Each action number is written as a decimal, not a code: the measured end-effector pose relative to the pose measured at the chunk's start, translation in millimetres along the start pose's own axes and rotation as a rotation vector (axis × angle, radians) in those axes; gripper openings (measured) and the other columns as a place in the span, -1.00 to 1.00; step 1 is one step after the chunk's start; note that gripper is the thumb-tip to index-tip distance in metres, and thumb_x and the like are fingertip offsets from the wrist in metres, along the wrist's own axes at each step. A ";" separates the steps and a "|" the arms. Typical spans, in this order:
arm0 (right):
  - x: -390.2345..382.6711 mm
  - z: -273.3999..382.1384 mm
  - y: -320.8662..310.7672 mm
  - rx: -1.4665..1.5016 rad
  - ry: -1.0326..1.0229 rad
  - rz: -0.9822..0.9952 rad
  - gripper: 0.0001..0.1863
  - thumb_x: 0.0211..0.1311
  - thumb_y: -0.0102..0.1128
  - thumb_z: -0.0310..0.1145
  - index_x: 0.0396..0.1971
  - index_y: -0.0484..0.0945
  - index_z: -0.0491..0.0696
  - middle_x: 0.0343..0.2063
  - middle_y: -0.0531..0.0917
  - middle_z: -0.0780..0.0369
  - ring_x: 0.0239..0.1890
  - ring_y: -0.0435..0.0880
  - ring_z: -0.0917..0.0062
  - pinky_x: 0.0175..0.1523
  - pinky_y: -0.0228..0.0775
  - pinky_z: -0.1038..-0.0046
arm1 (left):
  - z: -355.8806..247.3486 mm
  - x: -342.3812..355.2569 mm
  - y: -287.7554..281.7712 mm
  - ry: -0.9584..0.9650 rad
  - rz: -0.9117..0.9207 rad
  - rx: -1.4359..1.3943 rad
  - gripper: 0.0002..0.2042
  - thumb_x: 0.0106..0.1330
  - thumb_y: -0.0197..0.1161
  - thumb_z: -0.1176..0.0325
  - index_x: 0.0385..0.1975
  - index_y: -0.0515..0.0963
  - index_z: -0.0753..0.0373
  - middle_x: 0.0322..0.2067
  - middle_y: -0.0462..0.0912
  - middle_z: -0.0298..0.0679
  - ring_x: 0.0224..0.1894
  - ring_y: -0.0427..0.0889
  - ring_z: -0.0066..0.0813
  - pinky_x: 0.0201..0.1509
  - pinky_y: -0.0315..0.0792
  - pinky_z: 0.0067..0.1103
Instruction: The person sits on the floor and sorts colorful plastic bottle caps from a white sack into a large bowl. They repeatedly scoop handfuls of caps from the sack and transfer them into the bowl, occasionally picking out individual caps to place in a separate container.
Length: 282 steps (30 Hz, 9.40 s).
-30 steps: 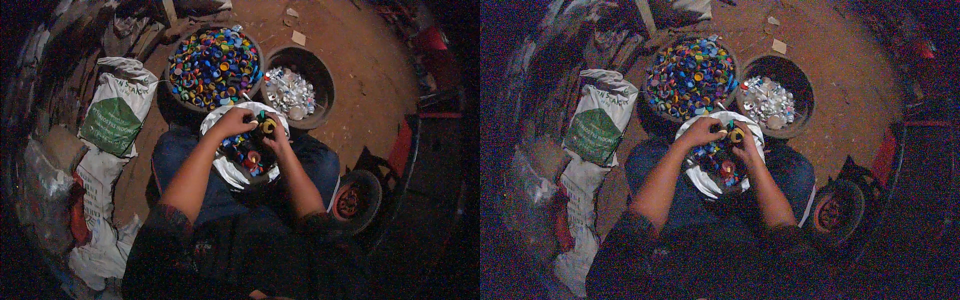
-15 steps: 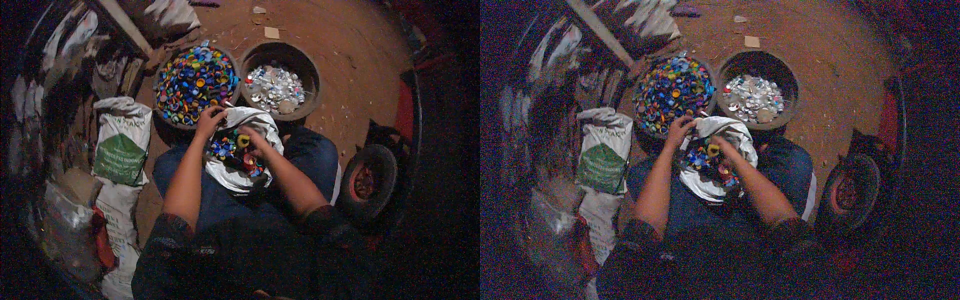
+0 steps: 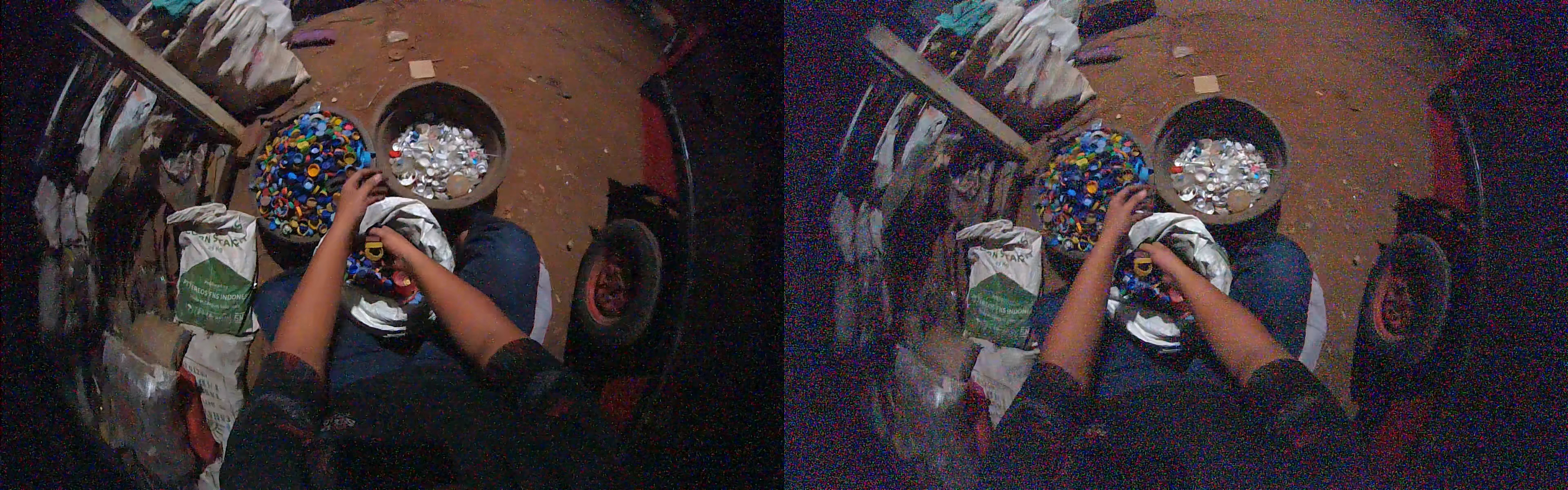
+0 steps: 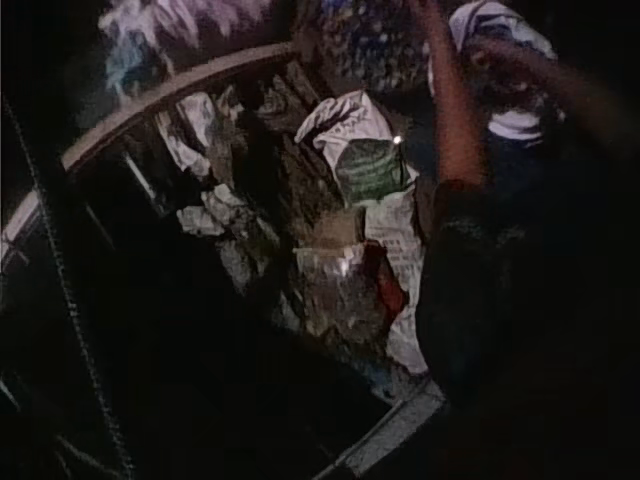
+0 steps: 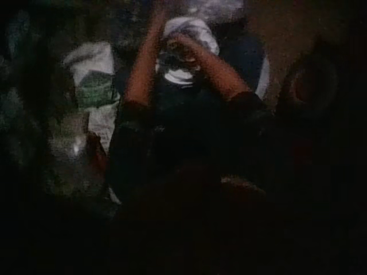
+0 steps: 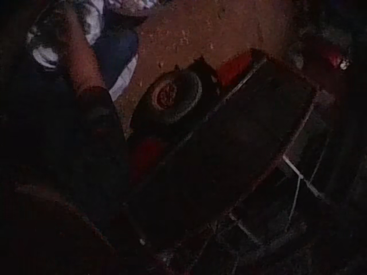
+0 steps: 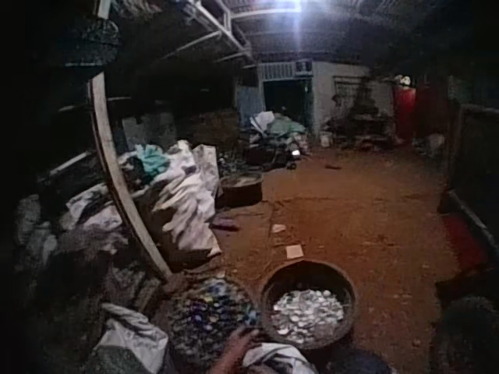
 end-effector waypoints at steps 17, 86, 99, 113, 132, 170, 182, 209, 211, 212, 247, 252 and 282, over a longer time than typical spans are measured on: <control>-8.7 -15.2 20.6 0.125 0.130 -0.042 -0.79 0.28 0.03 -0.17 -0.23 0.41 0.04 -0.50 0.50 0.35 -0.49 0.53 0.59 -0.41 0.43 0.48 | 59.1 -41.1 -100.7 -0.041 -0.097 0.678 -0.59 0.16 0.21 0.09 -0.20 0.46 0.35 -0.25 0.60 0.06 -0.15 0.57 0.05 -0.07 0.41 -0.22; 17.7 -35.8 -47.6 -0.760 -0.077 -0.288 -0.56 0.20 0.11 -0.32 0.03 0.41 -0.24 -0.08 0.56 0.04 -0.07 0.56 0.23 0.03 0.39 0.35 | 75.0 -9.7 -108.0 -0.178 -0.254 0.020 -0.67 0.18 0.13 0.11 -0.24 0.49 0.26 -0.42 0.58 -0.20 -0.39 0.52 -0.41 -0.24 0.36 -0.51; 6.4 -68.7 17.9 -1.385 -0.115 -0.029 -0.23 -0.02 0.27 -0.27 0.24 0.17 -0.05 0.21 0.25 -0.05 0.19 0.29 -0.06 0.18 0.32 0.12 | 152.7 -12.1 -112.9 -0.478 0.221 1.039 -0.47 0.19 -0.05 0.16 0.06 0.39 0.45 -0.02 0.47 0.26 0.06 0.49 0.09 0.19 0.31 -0.24; 17.2 -83.5 70.2 -1.559 -0.226 0.376 -0.11 -0.31 0.30 -0.26 0.24 0.26 0.33 0.26 0.16 0.03 0.01 0.50 0.01 -0.04 0.50 0.13 | 161.4 1.6 -135.0 -0.364 0.185 0.972 -0.50 0.19 -0.09 0.18 0.03 0.42 0.41 0.01 0.48 0.17 0.06 0.49 0.07 0.17 0.33 -0.24; -15.2 -5.6 5.5 0.044 0.310 0.304 -0.59 0.11 0.15 -0.38 0.00 0.36 0.00 -0.10 0.52 0.23 -0.17 0.59 0.40 -0.27 0.56 0.31 | 140.0 -8.1 -128.3 -0.335 0.240 0.960 -0.53 0.19 -0.12 0.23 0.05 0.45 0.33 0.06 0.46 0.10 0.08 0.50 0.01 0.19 0.33 -0.28; 230.1 146.7 147.6 0.177 0.135 0.085 -0.75 0.21 0.07 -0.23 -0.22 0.52 -0.06 -0.29 0.59 0.20 -0.33 0.59 0.48 -0.35 0.48 0.53 | 91.1 -40.7 -125.9 -0.298 0.550 1.307 -0.68 0.06 0.11 0.27 -0.22 0.66 0.23 -0.10 0.63 -0.09 -0.08 0.63 -0.20 0.01 0.46 -0.32; 353.3 222.9 97.6 -1.374 -0.691 -0.275 -0.38 -0.14 0.44 -0.31 0.03 0.48 -0.06 -0.14 0.62 0.05 -0.11 0.60 0.27 -0.02 0.40 0.37 | 94.2 -23.3 -108.4 -0.213 0.628 1.354 -0.69 0.08 0.12 0.27 -0.22 0.66 0.22 -0.12 0.64 -0.11 -0.09 0.63 -0.21 -0.01 0.47 -0.31; 28.7 -81.7 -32.7 -0.911 0.082 0.001 -0.56 0.08 0.11 -0.34 -0.01 0.50 -0.15 -0.06 0.59 0.00 -0.05 0.60 0.17 0.05 0.41 0.29 | 264.3 1.7 -116.9 -0.542 -0.015 0.834 -0.61 0.18 -0.04 0.31 -0.07 0.52 0.38 0.03 0.47 0.10 0.08 0.44 0.06 0.21 0.27 -0.24; 27.5 -96.8 -28.0 -1.044 0.241 -0.031 -0.49 0.05 0.09 -0.31 0.08 0.43 -0.11 -0.02 0.55 -0.02 0.01 0.55 0.10 0.10 0.38 0.26 | 288.1 -4.3 -125.6 -0.607 0.019 0.849 -0.60 0.21 -0.08 0.30 -0.02 0.49 0.36 0.09 0.42 0.08 0.15 0.36 0.07 0.24 0.21 -0.22; 29.7 -100.6 -25.1 -1.110 0.315 -0.042 -0.45 0.04 0.08 -0.30 0.12 0.40 -0.09 0.00 0.54 -0.03 0.04 0.53 0.06 0.12 0.36 0.24 | 299.3 -7.3 -130.4 -0.631 0.018 0.855 -0.60 0.23 -0.09 0.29 0.00 0.47 0.35 0.12 0.40 0.07 0.18 0.32 0.07 0.26 0.19 -0.20; 16.9 -100.5 24.4 -0.714 0.254 0.295 -0.17 -0.33 0.41 -0.22 0.15 0.38 0.21 -0.09 0.51 0.06 -0.07 0.52 0.25 -0.01 0.43 0.25 | 227.1 -15.2 -121.2 -0.490 0.090 0.991 -0.50 0.19 -0.05 0.09 0.03 0.42 0.32 0.15 0.31 0.18 0.16 0.37 0.13 0.23 0.25 -0.19; 0.0 -49.5 13.5 -0.192 0.485 0.339 -0.41 -0.18 0.32 -0.39 0.00 0.40 0.08 -0.25 0.54 0.25 -0.23 0.50 0.53 -0.22 0.42 0.45 | 165.0 -26.4 -100.7 -0.479 0.086 0.785 -0.57 0.23 -0.07 0.20 -0.01 0.43 0.38 0.02 0.44 0.23 0.05 0.47 0.16 0.17 0.31 -0.17; -129.3 135.6 1.6 0.484 -0.311 0.696 -0.46 -0.33 0.36 -0.28 -0.26 0.33 -0.05 -0.32 0.52 0.16 -0.38 0.54 0.38 -0.31 0.47 0.41 | -5.1 -125.2 -51.8 -0.180 0.657 -0.358 -0.64 0.31 0.13 0.04 -0.07 0.46 0.17 -0.18 0.55 -0.30 -0.20 0.57 -0.49 -0.27 0.59 -0.46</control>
Point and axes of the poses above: each hand's wrist, its own x-axis towards the middle knuckle, its own y-axis out of the palm, z = x × y, the point moved 3 cm from there along x, towards the middle knuckle
